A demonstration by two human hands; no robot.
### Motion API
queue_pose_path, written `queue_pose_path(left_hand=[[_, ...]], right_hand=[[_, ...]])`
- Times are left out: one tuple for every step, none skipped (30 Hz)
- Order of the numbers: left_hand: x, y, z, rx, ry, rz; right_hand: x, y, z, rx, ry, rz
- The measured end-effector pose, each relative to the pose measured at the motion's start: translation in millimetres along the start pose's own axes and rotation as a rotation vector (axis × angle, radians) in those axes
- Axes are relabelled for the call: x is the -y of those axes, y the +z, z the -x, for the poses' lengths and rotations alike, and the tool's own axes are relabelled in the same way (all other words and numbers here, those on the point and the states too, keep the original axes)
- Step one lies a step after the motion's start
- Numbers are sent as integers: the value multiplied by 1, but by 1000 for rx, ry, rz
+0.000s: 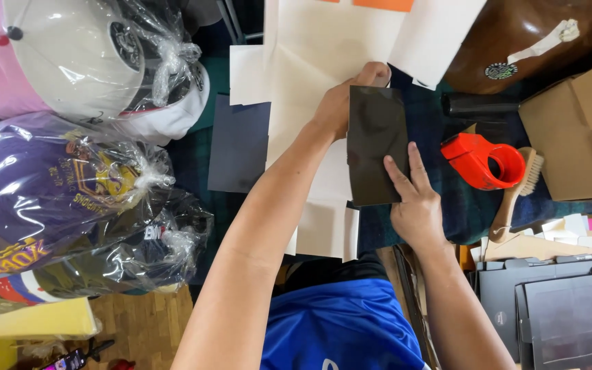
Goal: The person opens a black box, removes a smaller black box, and then assembles a white and orange box by folding its flaps and inserting black inserts. They then place the smaller black box inside the assembled box and close it.
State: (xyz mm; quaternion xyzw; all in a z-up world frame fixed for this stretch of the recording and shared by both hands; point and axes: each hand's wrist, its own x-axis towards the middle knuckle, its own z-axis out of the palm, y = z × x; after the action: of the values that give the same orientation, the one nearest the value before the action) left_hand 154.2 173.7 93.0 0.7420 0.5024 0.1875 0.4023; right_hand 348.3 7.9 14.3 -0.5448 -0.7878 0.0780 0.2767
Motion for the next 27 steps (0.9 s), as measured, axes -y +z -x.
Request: queue_pose_path(left_hand=[[5, 4, -4, 2, 4, 1], [11, 8, -8, -16, 86, -38], [17, 10, -11, -37, 165, -79], [15, 11, -11, -39, 167, -80], [14, 11, -11, -60, 158, -51], [13, 12, -10, -81, 150, -23], [13, 15, -8, -77, 148, -21], [12, 17, -7, -103, 135, 25], [12, 20, -6, -128, 123, 70], [10, 24, -2, -125, 122, 70], [9, 28, 2, -153, 108, 115], [9, 31, 7, -182, 95, 159], [9, 34, 10, -181, 91, 161], [9, 37, 14, -210, 76, 208], [9, 39, 18, -240, 62, 254], [8, 42, 23, -241, 59, 255], [7, 45, 29, -272, 46, 300], [6, 48, 34, -303, 33, 345], [4, 50, 39, -304, 32, 345], [3, 53, 43, -335, 20, 389], [1, 56, 48, -366, 9, 435], [1, 56, 50, -367, 9, 436], [1, 57, 53, -397, -3, 482], [1, 57, 56, -427, -15, 528], [-8, 50, 63, -429, -14, 526], [-16, 43, 68, -462, -29, 542], [-25, 37, 75, -493, -46, 559]], right_hand=[[1, -1, 0, -2, 2, 3], [3, -2, 0, 3, 5, 0], [5, -2, -1, 9, 5, -6], [11, -4, -5, 7, 3, -5], [19, -5, -8, -80, -18, -19], [25, -7, -12, -167, -39, -32], [28, -7, -13, -164, -35, -33], [30, -7, -14, -166, -31, -48], [31, -7, -16, -171, -28, -62], [31, -6, -16, -170, -25, -63], [32, -5, -18, -183, -8, -97], [32, -4, -19, -197, 10, -131], [36, -5, -20, -193, 11, -131], [40, -7, -21, -186, 28, -143], [44, -8, -23, -180, 42, -156], [44, -7, -22, -177, 41, -157], [44, -6, -22, -190, 56, -168], [44, -4, -22, -204, 70, -178], [46, -4, -23, -203, 69, -179], [49, -4, -24, -207, 88, -223], [52, -4, -25, -211, 105, -266], [52, -5, -26, -210, 104, -266], [52, -7, -27, -216, 112, -301], [52, -8, -28, -221, 121, -337], [49, -13, -32, -223, 119, -338], [45, -17, -35, -170, 88, -400], [41, -22, -38, -116, 58, -461]])
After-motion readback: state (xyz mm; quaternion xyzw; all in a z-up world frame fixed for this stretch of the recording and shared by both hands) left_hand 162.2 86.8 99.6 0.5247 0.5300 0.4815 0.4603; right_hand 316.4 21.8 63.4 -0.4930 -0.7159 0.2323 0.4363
